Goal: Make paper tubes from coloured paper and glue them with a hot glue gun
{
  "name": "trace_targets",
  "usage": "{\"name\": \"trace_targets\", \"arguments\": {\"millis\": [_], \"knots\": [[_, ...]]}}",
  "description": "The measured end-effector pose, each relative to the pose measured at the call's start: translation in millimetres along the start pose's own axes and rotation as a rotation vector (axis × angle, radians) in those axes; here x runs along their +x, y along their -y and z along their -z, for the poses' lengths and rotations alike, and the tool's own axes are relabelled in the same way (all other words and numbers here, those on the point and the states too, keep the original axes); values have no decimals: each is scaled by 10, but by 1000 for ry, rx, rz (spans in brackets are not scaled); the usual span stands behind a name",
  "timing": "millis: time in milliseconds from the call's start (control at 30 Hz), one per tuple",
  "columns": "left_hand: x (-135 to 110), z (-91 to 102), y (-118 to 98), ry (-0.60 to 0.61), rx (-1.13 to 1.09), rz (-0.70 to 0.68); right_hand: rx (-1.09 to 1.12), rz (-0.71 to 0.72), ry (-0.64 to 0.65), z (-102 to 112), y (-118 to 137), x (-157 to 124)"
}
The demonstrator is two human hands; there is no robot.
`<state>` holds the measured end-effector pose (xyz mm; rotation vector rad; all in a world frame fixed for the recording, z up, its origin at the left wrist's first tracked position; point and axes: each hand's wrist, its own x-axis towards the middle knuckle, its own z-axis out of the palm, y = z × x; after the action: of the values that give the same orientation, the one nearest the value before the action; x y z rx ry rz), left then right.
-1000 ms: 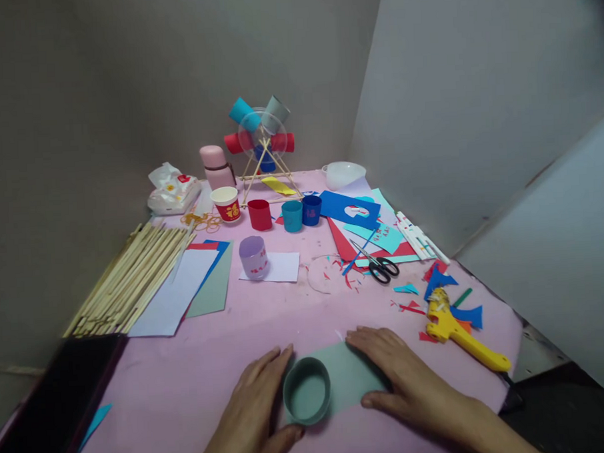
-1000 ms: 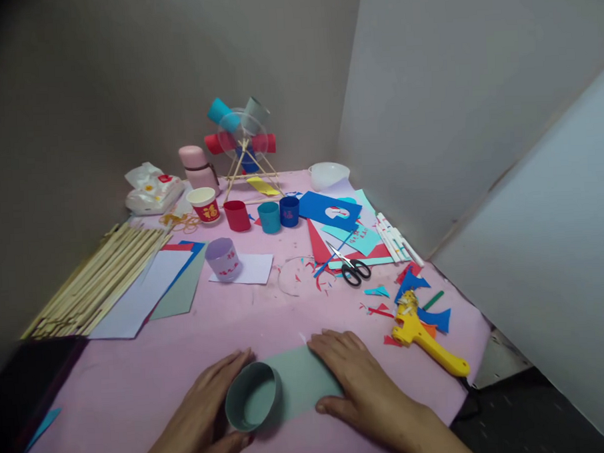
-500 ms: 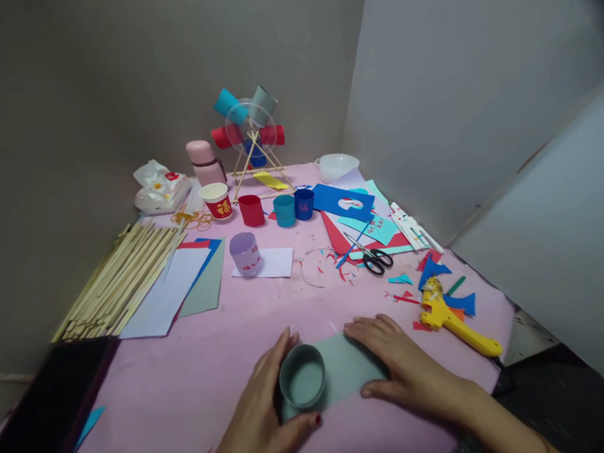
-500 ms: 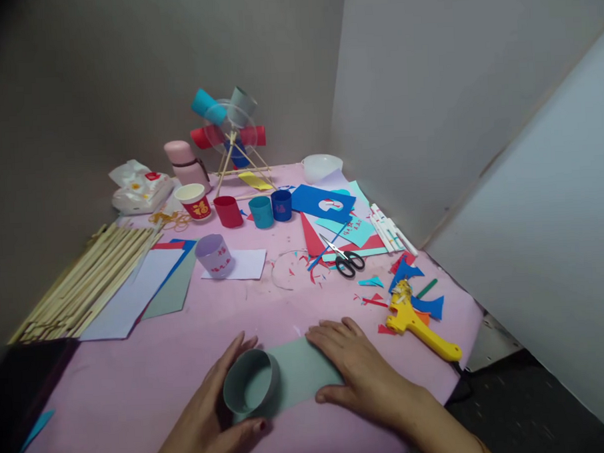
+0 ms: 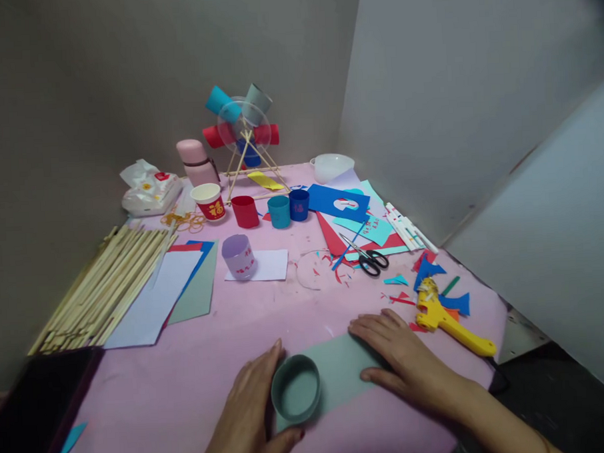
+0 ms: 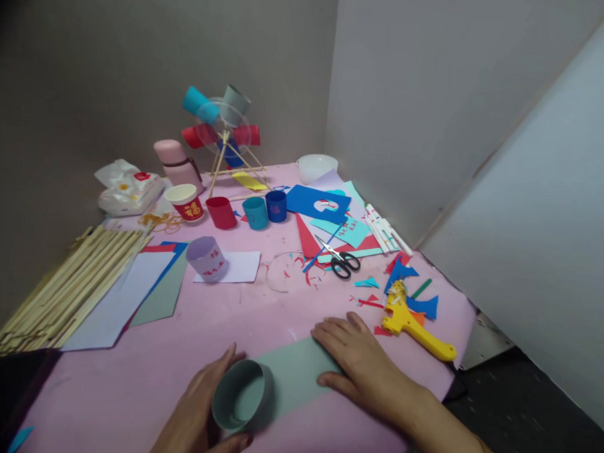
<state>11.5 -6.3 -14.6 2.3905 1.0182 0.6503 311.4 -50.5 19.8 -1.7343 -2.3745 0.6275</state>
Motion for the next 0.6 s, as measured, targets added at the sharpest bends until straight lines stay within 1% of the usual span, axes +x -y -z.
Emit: {"name": "trace_targets", "arguments": {"millis": [133, 233, 400, 500, 600], "knots": [[18, 28, 52, 56, 130, -76, 7, 42, 31, -7, -9, -55], [5, 61, 92, 105, 169, -109, -11, 26, 6, -1, 3, -75], [43, 113, 67, 114, 172, -78, -26, 33, -20, 2, -31, -90], [72, 140, 54, 113, 164, -108, -31, 51, -20, -4, -68, -120], [95, 152, 62, 129, 167, -139, -42, 37, -44, -12, -93, -139]]}}
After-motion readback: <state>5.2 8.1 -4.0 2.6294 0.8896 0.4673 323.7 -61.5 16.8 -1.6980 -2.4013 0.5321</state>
